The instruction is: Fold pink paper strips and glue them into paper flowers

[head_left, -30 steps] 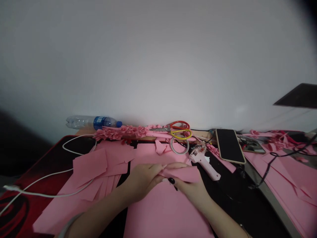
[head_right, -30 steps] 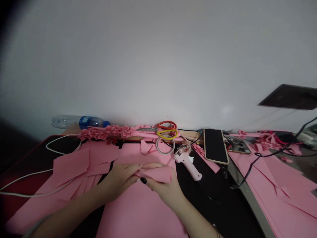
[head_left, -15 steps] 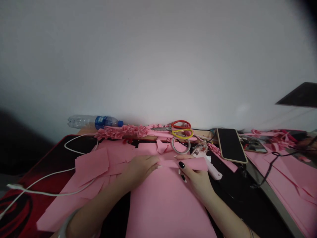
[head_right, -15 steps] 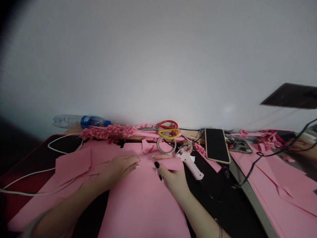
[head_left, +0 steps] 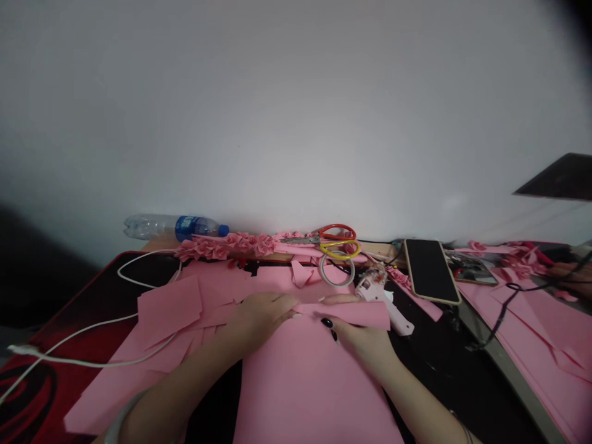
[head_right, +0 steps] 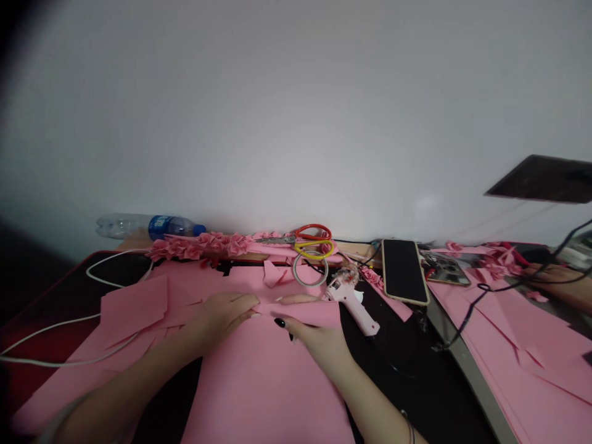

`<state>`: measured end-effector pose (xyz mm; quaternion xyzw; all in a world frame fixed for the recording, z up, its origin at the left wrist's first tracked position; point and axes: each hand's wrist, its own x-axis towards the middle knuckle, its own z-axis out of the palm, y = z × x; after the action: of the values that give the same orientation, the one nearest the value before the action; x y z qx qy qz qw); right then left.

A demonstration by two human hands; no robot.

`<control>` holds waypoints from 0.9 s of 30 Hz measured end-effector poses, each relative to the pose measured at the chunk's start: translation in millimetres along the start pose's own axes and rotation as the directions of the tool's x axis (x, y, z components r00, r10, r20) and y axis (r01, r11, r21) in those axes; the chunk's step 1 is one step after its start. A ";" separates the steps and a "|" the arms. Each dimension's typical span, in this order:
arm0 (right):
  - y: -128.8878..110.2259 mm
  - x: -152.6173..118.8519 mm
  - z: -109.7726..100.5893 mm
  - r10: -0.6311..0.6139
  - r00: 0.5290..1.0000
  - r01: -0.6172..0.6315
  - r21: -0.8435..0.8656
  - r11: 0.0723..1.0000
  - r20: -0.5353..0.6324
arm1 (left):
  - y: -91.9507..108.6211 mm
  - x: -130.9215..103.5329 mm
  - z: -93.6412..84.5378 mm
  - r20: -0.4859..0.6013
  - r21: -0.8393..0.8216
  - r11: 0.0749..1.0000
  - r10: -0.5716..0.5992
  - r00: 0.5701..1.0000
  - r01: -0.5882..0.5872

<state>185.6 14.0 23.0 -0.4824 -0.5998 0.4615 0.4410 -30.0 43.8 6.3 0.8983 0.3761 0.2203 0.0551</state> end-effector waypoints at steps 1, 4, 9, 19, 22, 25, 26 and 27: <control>0.8 0.1 -0.5 -0.008 1.000 0.008 -0.005 1.000 0.003 | 0.0 0.1 0.2 -0.002 -0.001 1.000 0.004 1.000 -0.004; 2.0 0.2 -0.9 -0.014 1.000 0.014 -0.011 1.000 -0.003 | 0.5 0.5 0.4 -0.001 0.002 1.000 -0.006 1.000 0.006; 2.7 -0.2 1.5 -0.006 0.999 0.006 0.013 1.000 -0.040 | 0.3 0.4 0.0 0.031 0.040 0.999 -0.008 0.999 0.007; 1.9 -3.9 12.4 -0.019 0.999 0.017 0.061 0.998 0.026 | 8.5 -2.8 18.7 -0.001 0.051 0.999 0.011 1.000 -0.011; 1.9 -4.3 12.2 -0.020 0.999 0.018 0.056 0.998 0.046 | 6.0 -5.3 21.7 0.002 0.056 0.998 0.030 1.000 -0.030; 1.1 -3.4 11.8 -0.083 0.996 0.081 0.060 0.995 0.028 | 5.2 -5.2 18.9 0.005 0.061 0.997 0.046 0.999 -0.047; 0.5 -2.9 11.9 -0.121 0.992 0.120 0.055 0.991 0.024 | 6.0 -4.5 17.3 0.005 0.061 0.997 0.048 0.999 -0.048; -0.1 -2.4 12.3 -0.169 0.985 0.168 0.045 0.985 0.024 | 7.4 -3.6 15.8 0.004 0.060 0.997 0.047 0.999 -0.047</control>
<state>174.0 10.0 20.6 -0.4140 -0.6345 0.4420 0.4803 -20.5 37.0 -7.1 0.9084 0.3614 0.2090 0.0232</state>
